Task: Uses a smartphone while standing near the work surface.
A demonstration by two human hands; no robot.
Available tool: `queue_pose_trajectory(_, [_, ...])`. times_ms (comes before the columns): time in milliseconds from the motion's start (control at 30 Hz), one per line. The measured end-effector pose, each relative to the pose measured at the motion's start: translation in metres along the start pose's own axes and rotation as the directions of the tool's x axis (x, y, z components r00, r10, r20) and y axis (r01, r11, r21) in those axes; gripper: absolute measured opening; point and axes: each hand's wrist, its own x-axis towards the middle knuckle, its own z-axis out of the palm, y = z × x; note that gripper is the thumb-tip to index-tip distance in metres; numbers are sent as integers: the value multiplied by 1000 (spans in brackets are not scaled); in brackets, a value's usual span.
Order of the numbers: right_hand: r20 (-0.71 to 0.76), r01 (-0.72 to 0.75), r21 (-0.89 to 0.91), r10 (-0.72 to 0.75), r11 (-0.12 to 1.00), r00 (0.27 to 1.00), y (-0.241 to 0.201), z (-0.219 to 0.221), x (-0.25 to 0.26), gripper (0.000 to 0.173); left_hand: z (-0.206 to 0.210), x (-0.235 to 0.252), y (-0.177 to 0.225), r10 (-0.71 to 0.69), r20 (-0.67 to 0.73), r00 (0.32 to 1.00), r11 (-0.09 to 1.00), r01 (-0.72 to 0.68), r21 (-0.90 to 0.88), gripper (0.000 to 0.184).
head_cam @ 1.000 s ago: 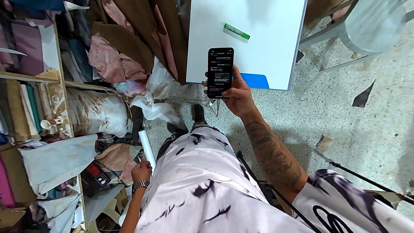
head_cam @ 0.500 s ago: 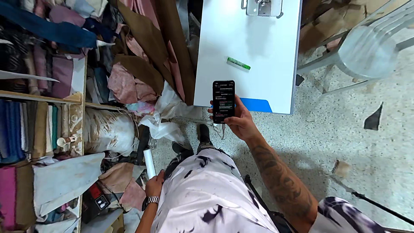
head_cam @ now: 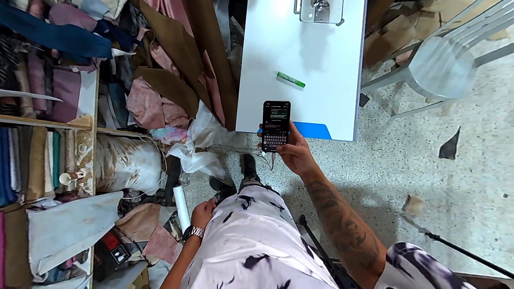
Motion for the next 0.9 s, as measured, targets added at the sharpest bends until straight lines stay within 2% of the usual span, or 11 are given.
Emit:
queue_pose_trajectory(133, [-58,21,-53,-24,998,998,1,-5,-6,86,-3,0,-3,-70,11,998,995,69,76,67])
queue_pose_trajectory(300, [-137,14,-15,-16,1000,990,2,-11,-10,73,-4,1,0,-129,-16,991,986,130,103,74])
queue_pose_trajectory(367, [-181,31,-32,-37,999,983,2,-14,-11,70,-2,1,-1,-88,-51,995,996,89,24,66])
queue_pose_trajectory(433, [-210,28,-32,-34,999,977,2,-18,-12,67,4,9,-5,11,-56,998,989,-19,-148,44])
queue_pose_trajectory(500, [-234,27,-15,-30,1000,972,4,-24,-18,66,9,15,-8,57,-62,996,961,-71,-268,46])
queue_pose_trajectory(567, [-252,15,-45,-25,999,967,9,-32,-23,67,10,17,-1,5,-63,998,946,-25,-322,42])
queue_pose_trajectory(633, [-306,-17,-107,-17,994,952,14,-40,-25,66,11,23,15,-23,-71,997,894,-12,-448,36])
queue_pose_trajectory(733, [-442,-77,-246,-41,966,896,28,-59,-16,59,0,56,55,14,-135,991,812,-90,-577,33])
queue_pose_trajectory(833, [-548,-180,-375,-61,910,834,33,-73,-3,48,-19,100,118,127,-198,972,766,-223,-603,39])
queue_pose_trajectory(900, [-591,-202,-414,-94,888,801,36,-83,13,53,-34,136,174,156,-210,965,762,-253,-596,46])
